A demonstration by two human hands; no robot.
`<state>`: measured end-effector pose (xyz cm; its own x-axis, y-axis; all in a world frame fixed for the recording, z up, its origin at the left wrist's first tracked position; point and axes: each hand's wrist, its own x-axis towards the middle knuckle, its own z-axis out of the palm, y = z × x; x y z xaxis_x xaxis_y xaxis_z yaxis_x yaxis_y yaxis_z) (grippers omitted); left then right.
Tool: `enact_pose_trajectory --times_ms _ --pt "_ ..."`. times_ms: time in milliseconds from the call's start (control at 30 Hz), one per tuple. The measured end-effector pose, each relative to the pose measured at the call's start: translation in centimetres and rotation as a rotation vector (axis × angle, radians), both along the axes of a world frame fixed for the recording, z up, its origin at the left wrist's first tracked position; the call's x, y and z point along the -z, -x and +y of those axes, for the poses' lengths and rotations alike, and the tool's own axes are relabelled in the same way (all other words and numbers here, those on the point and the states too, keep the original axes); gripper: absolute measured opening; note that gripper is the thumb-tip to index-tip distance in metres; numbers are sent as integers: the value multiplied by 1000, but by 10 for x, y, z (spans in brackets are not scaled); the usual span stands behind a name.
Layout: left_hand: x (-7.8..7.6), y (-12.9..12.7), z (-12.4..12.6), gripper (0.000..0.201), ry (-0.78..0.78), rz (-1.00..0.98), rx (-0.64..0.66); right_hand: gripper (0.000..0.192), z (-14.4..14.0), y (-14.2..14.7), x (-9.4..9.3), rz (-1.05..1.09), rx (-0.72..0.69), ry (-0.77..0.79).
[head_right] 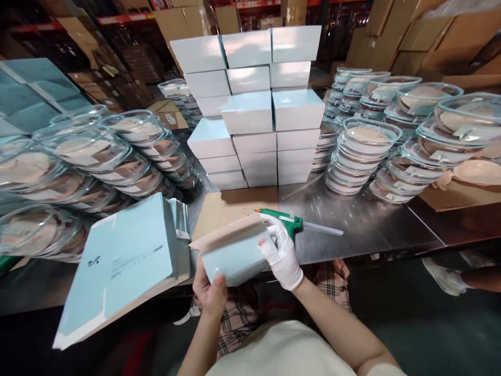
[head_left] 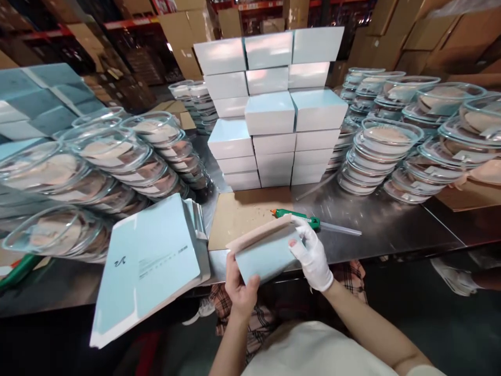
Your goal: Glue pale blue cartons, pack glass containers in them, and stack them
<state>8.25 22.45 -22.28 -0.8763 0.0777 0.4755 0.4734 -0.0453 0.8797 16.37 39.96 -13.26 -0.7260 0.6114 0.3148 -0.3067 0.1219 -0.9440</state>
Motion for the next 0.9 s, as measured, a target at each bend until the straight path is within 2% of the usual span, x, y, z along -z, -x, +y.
enact_pose_trajectory --times_ms 33,67,133,200,267,333,400,467,600,700,767,900 --pt "-3 -2 2 67 -47 13 -17 31 -4 3 -6 7 32 82" --pt "-5 -2 3 68 -75 55 -28 45 -6 5 -11 21 41 147" --pt "-5 -1 0 70 -62 177 -23 61 -4 5 -15 21 17 198" --pt "-2 4 -7 70 -10 271 -2 49 7 -2 -14 -58 19 141" --pt "1 10 -14 70 25 312 28 36 23 -14 -8 -274 132 -13" --pt "2 14 -18 73 62 360 66 35 40 -25 0 -651 269 -212" --pt "-1 15 -14 70 97 396 85 32 53 -29 8 -1012 283 -330" --pt "-6 12 -8 59 112 417 82 32 61 -24 15 -1168 214 -324" --pt "-26 -2 0 43 63 365 35 20 73 -12 22 -1069 160 -185" --pt "-44 -16 -7 36 50 187 -24 22 78 -19 18 -937 102 -24" --pt "-52 -24 -12 33 64 31 9 26 73 -28 12 -827 107 49" --pt "-59 -29 -9 34 115 -223 143 42 48 -48 -7 -431 138 224"
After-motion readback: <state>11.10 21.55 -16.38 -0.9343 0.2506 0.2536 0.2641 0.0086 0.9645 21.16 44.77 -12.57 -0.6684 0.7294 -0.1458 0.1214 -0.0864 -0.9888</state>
